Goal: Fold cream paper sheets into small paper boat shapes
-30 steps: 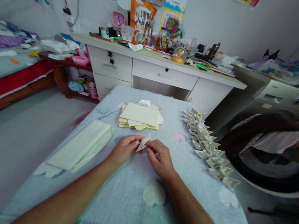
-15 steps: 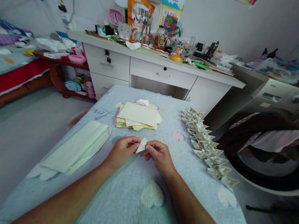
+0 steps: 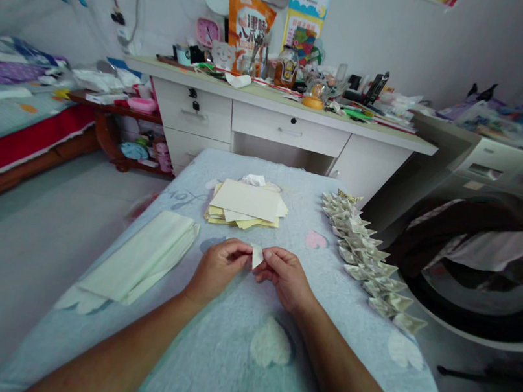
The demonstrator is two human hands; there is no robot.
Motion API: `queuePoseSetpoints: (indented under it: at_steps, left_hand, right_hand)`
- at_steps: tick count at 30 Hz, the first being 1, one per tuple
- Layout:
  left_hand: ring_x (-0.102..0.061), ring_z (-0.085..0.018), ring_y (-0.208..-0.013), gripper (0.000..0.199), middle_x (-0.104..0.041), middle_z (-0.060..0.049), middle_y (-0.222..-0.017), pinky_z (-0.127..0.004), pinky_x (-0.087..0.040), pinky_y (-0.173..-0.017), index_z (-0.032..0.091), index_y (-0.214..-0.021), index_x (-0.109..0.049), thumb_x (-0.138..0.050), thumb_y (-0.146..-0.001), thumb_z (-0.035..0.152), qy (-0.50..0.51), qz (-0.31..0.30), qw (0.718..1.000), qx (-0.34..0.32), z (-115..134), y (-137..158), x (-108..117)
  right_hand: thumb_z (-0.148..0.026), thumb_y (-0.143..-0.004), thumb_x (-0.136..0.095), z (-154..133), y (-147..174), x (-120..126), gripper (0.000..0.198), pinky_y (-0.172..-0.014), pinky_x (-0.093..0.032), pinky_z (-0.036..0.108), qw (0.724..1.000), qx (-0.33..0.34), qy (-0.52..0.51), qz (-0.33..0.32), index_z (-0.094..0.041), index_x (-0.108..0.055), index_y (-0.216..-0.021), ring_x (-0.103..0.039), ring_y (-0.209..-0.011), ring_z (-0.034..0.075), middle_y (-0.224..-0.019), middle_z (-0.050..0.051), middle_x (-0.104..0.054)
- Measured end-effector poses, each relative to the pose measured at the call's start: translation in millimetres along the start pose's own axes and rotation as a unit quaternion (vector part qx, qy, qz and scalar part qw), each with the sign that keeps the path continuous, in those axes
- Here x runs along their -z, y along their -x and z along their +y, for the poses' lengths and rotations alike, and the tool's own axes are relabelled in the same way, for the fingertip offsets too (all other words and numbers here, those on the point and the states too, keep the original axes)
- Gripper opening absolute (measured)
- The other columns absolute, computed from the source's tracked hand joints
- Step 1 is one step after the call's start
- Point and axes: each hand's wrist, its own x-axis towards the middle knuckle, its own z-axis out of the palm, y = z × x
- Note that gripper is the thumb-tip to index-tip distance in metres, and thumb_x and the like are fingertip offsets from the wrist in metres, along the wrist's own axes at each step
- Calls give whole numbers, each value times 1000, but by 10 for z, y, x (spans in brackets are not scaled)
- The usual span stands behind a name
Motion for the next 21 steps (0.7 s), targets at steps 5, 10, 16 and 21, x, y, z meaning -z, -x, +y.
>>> queuePoseSetpoints:
  at_steps: [5, 10, 16, 21]
  left_hand:
    - [-60, -13, -75, 10, -64, -2, -80, -24, -46, -69, 18, -82, -68, -59, -82, 17, -70, 8, 995, -69, 46, 27, -15]
    - [-58, -16, -82, 11, -60, -2, -88, -26, -46, -71, 18, -85, -62, -67, -77, 22, -101, 59, 991, -62, 80, 30, -18]
    - [-56, -21, -110, 38, -58, -8, -122, -32, -47, -88, 22, -117, -60, -64, -81, 31, -38, -26, 998, -39, 0, -9, 46]
    - [-64, -20, -94, 33, -67, -8, -108, -30, -50, -82, 19, -112, -66, -62, -83, 34, 19, -87, 996, 24, -36, 10, 22]
  right_hand:
    - [-34, -69, -78, -22, 18, -4, 28, -55, -50, 22, 999, -23, -22, -28, -13, -65, -83, -65, -65, 13, -74, 4, -69]
    - [-31, -71, -76, -39, 4, 55, 25, -56, -52, 22, 997, -44, -49, -51, -13, -64, -84, -66, -66, 14, -74, 5, -69]
    - [-36, -78, -66, -46, -2, 96, 25, -55, -53, 23, 988, -70, -92, -99, -13, -61, -88, -67, -66, 15, -77, 8, -70]
    - [-30, -76, -61, -24, -21, 142, 24, -51, -52, 24, 985, -86, -94, -117, -12, -61, -92, -66, -61, 16, -71, 6, -68]
